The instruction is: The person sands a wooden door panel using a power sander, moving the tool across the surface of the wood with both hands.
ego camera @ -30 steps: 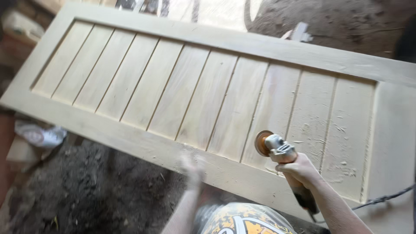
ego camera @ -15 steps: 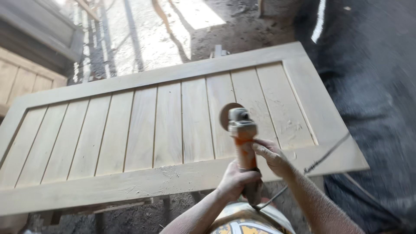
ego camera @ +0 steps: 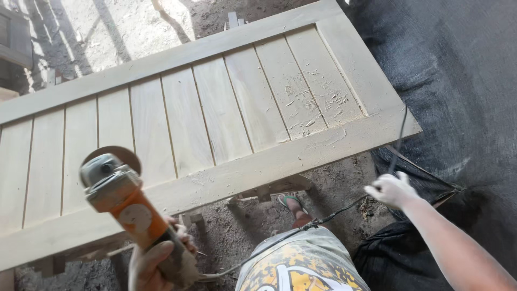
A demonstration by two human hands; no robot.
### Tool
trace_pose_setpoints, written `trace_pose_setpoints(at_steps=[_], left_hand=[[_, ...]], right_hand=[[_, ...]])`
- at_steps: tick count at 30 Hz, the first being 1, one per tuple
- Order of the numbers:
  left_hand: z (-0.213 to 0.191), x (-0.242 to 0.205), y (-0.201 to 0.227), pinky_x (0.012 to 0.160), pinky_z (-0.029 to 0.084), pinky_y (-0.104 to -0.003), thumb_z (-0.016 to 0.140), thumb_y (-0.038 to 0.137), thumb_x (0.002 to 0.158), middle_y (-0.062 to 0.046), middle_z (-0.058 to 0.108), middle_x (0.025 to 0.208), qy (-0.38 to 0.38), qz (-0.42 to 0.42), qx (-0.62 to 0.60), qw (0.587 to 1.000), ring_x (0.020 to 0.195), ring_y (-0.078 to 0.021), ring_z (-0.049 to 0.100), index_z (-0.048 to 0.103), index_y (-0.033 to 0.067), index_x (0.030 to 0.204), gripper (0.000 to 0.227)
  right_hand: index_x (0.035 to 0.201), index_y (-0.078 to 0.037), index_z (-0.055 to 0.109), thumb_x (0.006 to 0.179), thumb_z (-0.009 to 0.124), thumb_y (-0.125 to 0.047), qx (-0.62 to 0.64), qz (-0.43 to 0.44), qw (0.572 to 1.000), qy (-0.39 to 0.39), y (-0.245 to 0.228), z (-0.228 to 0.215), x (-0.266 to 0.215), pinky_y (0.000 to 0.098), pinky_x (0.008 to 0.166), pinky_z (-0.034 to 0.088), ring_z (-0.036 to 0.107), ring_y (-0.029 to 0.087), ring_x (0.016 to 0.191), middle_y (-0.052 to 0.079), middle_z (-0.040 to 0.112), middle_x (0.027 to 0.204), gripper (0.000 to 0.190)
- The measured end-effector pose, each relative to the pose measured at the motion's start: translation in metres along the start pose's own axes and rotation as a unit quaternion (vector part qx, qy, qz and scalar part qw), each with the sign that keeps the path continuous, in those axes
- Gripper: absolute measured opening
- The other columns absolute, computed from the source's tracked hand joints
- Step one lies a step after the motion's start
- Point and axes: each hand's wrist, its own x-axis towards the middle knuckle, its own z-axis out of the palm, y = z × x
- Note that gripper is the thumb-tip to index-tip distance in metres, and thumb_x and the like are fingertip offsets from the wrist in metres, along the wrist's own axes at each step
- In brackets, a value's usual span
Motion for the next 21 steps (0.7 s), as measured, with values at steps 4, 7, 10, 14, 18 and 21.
trace_pose_setpoints(at_steps=[4, 7, 10, 14, 18, 21], left_hand=[[-0.03, -0.016, -0.008, 0.074, 0.061, -0.044, 0.069, 0.008, 0.08, -0.018, 0.065, 0.091, 0.006, 0.046, -0.022, 0.999, 0.083, -0.0299, 0.069, 0.049, -0.0052, 0.125, 0.051], [-0.032, -0.01, -0.031, 0.071, 0.061, -0.045, 0.069, 0.006, 0.08, -0.019, 0.066, 0.09, 0.025, 0.089, 0.011, 0.996, 0.082, -0.0311, 0.07, 0.051, -0.0063, 0.125, 0.05], [-0.032, -0.014, -0.063, 0.07, 0.06, -0.044, 0.07, 0.005, 0.08, -0.019, 0.068, 0.092, 0.024, 0.095, -0.013, 0.995, 0.082, -0.0297, 0.07, 0.053, -0.0061, 0.124, 0.049], [-0.039, -0.016, -0.086, 0.07, 0.061, -0.042, 0.074, 0.006, 0.08, -0.017, 0.07, 0.089, 0.019, 0.057, -0.004, 0.998, 0.079, -0.0273, 0.071, 0.055, -0.0065, 0.119, 0.045], [-0.037, -0.008, -0.1, 0.07, 0.061, -0.04, 0.076, 0.008, 0.082, -0.016, 0.07, 0.091, 0.006, 0.055, -0.047, 0.997, 0.08, -0.0248, 0.072, 0.056, -0.0069, 0.114, 0.04], [-0.033, 0.001, -0.1, 0.071, 0.061, -0.041, 0.077, 0.01, 0.088, -0.018, 0.071, 0.09, -0.02, 0.054, -0.038, 0.998, 0.078, -0.0264, 0.072, 0.061, -0.0119, 0.109, 0.035]], right_hand=[[0.088, -0.024, 0.082, 0.098, 0.047, -0.056, -0.072, 0.119, 0.979, 0.148, 0.094, 0.022, -0.077, 0.0581, 0.127, 0.025, 0.065, 0.014, 0.124, -0.006, 0.078, 0.109, 0.048], [0.093, -0.022, 0.08, 0.098, 0.048, -0.053, -0.043, 0.228, 0.961, 0.15, 0.129, 0.002, -0.116, 0.0573, 0.123, 0.028, 0.066, 0.016, 0.122, -0.003, 0.077, 0.112, 0.044], [0.097, -0.021, 0.077, 0.098, 0.05, -0.051, -0.026, 0.271, 0.958, 0.095, 0.121, -0.011, -0.136, 0.0565, 0.119, 0.031, 0.066, 0.019, 0.12, 0.0, 0.076, 0.114, 0.041], [0.103, -0.019, 0.075, 0.098, 0.052, -0.048, -0.017, 0.206, 0.978, 0.013, 0.07, -0.034, -0.128, 0.0554, 0.114, 0.034, 0.066, 0.022, 0.117, 0.004, 0.074, 0.116, 0.037], [0.11, -0.017, 0.072, 0.097, 0.054, -0.044, -0.015, 0.111, 0.992, -0.05, 0.019, -0.079, -0.109, 0.0543, 0.109, 0.038, 0.067, 0.025, 0.115, 0.007, 0.072, 0.119, 0.035], [0.114, -0.015, 0.07, 0.097, 0.055, -0.042, -0.013, 0.086, 0.995, -0.055, 0.008, -0.078, -0.117, 0.0535, 0.105, 0.041, 0.067, 0.027, 0.113, 0.01, 0.071, 0.121, 0.035]])
